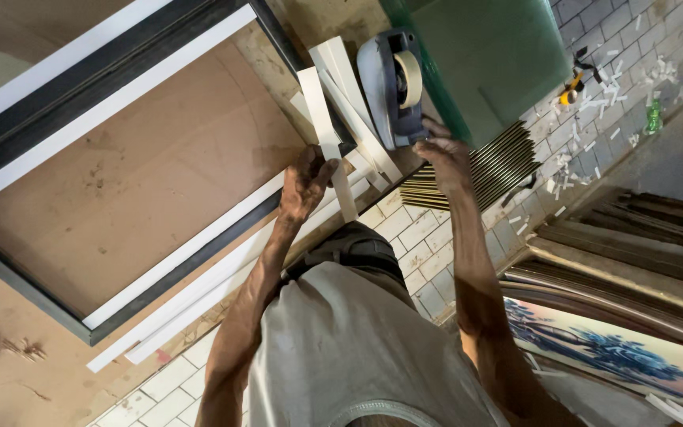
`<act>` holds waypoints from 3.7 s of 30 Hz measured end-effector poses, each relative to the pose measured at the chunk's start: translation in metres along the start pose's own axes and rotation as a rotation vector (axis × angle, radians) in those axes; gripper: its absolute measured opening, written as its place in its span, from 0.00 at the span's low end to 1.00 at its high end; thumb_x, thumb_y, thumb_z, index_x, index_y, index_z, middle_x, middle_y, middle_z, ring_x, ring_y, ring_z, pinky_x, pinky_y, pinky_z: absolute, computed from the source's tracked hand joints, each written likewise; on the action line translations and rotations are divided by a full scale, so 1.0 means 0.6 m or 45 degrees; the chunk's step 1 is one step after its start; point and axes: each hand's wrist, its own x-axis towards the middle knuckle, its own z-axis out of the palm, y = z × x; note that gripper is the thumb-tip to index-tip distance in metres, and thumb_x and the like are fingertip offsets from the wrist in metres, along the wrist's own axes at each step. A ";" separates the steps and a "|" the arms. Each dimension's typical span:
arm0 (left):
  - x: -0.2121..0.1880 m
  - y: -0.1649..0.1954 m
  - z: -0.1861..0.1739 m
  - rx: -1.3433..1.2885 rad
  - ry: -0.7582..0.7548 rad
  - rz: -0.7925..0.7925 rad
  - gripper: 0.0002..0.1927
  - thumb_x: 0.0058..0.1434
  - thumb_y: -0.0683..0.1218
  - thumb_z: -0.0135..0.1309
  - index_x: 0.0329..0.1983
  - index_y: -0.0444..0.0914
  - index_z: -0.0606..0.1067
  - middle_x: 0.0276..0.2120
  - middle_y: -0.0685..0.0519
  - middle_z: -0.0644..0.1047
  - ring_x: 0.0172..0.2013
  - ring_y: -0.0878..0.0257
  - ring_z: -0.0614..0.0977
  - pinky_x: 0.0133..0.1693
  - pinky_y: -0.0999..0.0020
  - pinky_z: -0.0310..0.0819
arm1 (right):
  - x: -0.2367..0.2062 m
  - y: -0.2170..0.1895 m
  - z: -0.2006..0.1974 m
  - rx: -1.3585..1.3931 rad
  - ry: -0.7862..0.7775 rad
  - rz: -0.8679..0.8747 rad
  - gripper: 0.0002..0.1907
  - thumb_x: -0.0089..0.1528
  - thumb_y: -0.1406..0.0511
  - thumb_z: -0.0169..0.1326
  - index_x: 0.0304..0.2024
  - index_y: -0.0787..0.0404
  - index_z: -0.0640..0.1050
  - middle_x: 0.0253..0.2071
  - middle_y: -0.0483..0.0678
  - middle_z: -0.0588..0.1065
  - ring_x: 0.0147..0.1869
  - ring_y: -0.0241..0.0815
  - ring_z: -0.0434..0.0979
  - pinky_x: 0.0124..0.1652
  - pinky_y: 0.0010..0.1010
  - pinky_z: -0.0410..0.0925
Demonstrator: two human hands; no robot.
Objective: The person fits white mat board strips into black picture frames on a workbench, pressing the strips along the frame edges and aligning them. They use a tape dispenser to apply tape, reposition frames, and stack finished frames aside.
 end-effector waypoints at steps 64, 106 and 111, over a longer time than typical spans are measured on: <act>0.262 -0.017 -0.180 1.580 0.512 0.475 0.30 0.69 0.57 0.54 0.73 0.47 0.66 0.64 0.44 0.64 0.64 0.43 0.63 0.64 0.42 0.57 | 0.090 0.020 0.262 0.012 -0.261 0.261 0.42 0.60 0.71 0.61 0.73 0.61 0.57 0.37 0.55 0.79 0.35 0.38 0.80 0.34 0.25 0.76; 0.256 -0.007 -0.176 1.522 0.758 0.436 0.30 0.60 0.60 0.61 0.65 0.51 0.73 0.61 0.47 0.68 0.63 0.48 0.65 0.60 0.47 0.59 | 0.400 -0.247 0.340 -0.083 -1.083 -0.123 0.11 0.64 0.68 0.62 0.47 0.67 0.81 0.41 0.50 0.82 0.43 0.35 0.82 0.44 0.26 0.75; 0.258 -0.013 -0.176 1.518 0.770 0.434 0.30 0.60 0.60 0.61 0.66 0.52 0.73 0.62 0.48 0.68 0.64 0.48 0.65 0.62 0.47 0.59 | 0.443 -0.246 0.381 -0.038 -1.160 -0.014 0.09 0.63 0.68 0.62 0.46 0.63 0.82 0.39 0.41 0.78 0.40 0.30 0.77 0.43 0.24 0.74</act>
